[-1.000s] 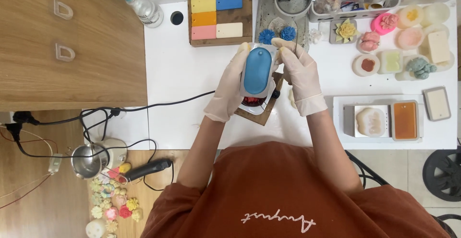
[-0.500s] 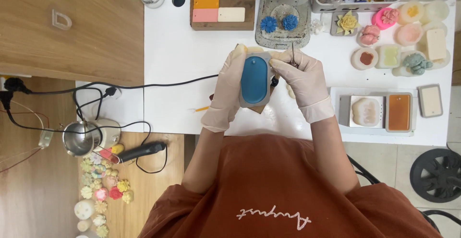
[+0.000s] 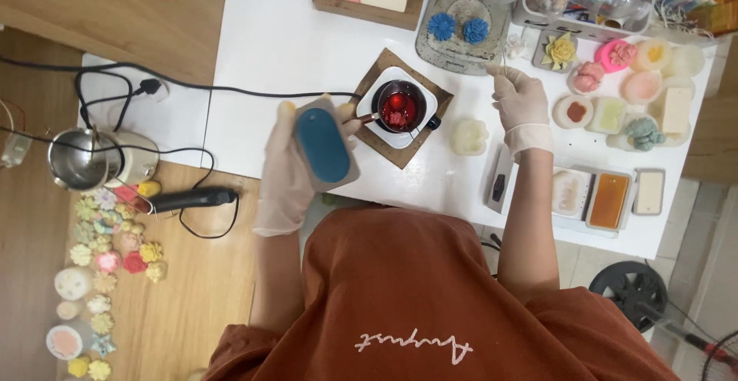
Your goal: Applying melted soap/wax to detailed molds and assembling small decorative flower shapes.
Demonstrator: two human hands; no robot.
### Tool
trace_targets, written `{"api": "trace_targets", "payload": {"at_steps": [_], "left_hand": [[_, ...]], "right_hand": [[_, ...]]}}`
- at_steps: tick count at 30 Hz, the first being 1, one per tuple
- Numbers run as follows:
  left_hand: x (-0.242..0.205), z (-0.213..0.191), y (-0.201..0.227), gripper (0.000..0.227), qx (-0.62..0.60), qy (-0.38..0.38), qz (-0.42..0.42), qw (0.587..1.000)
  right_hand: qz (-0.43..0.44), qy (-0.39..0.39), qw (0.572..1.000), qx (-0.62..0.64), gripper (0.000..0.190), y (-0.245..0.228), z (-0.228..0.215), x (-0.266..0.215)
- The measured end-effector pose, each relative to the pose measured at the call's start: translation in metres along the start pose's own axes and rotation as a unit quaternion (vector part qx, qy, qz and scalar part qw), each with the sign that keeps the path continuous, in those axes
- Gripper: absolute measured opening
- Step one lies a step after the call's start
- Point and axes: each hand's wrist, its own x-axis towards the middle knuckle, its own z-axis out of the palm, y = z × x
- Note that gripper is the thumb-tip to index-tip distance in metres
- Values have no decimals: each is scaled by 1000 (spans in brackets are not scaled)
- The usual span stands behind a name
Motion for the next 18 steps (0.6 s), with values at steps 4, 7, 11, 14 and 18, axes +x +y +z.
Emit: {"api": "trace_targets", "payload": {"at_steps": [4, 7, 11, 14, 18], "left_hand": [[-26, -60, 9, 68, -48, 93, 31, 994], [-46, -99, 8, 67, -88, 145, 73, 983], [-54, -137, -5, 66, -166, 163, 105, 967], [-47, -144, -9, 67, -184, 153, 94, 966], [-39, -131, -10, 67, -168, 142, 63, 974]], "right_hand": [[-21, 9, 984, -176, 32, -46, 9, -8], [-62, -29, 988, -136, 37, -73, 23, -14], [-91, -119, 989, 16, 40, -124, 39, -37], [-84, -174, 979, 64, 38, -150, 42, -54], [-82, -221, 970, 61, 28, -146, 31, -57]]}}
